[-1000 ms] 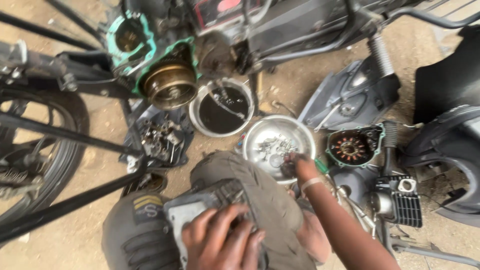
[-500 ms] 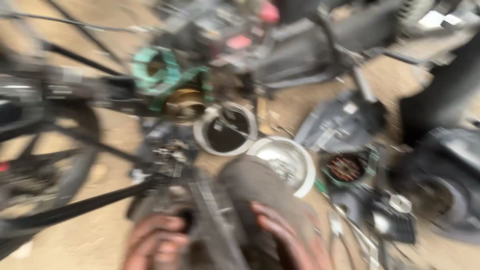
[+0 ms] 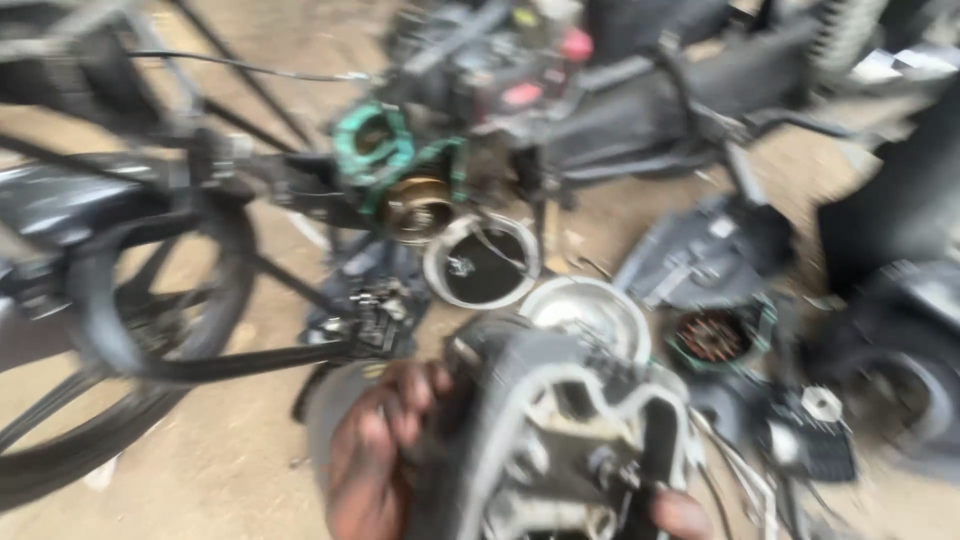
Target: Disassembling and inspecting motorcycle engine cylinder head and internal components.
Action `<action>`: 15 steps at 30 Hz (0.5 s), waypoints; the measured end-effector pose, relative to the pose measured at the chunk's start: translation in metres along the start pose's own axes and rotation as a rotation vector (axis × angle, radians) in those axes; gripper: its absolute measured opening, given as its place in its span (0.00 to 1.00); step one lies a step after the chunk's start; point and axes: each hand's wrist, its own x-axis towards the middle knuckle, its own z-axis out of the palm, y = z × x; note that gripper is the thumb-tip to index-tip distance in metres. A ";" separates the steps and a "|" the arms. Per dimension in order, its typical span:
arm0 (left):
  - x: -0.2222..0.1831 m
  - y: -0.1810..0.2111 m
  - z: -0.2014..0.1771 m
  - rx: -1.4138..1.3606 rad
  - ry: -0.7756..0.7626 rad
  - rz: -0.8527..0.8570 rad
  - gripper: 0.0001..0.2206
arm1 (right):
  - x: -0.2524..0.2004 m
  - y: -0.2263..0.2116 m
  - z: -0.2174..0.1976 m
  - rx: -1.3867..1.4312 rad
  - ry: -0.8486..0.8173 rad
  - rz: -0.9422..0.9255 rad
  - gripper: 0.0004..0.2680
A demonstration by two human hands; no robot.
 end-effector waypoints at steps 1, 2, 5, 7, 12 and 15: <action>0.000 -0.001 0.007 -0.021 -0.012 -0.039 0.16 | -0.009 0.000 -0.004 0.006 0.038 -0.026 0.26; 0.002 -0.003 0.014 0.042 0.090 -0.192 0.17 | -0.018 -0.001 -0.008 0.059 0.086 0.018 0.27; 0.004 -0.026 0.024 0.194 0.255 -0.451 0.25 | -0.044 -0.014 -0.022 0.167 0.223 0.038 0.28; 0.008 -0.048 -0.025 0.302 0.324 -0.547 0.29 | -0.056 -0.023 -0.042 0.232 0.303 0.030 0.29; -0.024 -0.124 -0.418 0.248 0.378 -0.994 0.22 | -0.061 -0.047 -0.152 0.142 0.551 -0.340 0.22; 0.027 -0.131 -0.523 0.227 0.333 -1.023 0.22 | -0.057 -0.072 -0.208 0.056 0.677 -0.451 0.22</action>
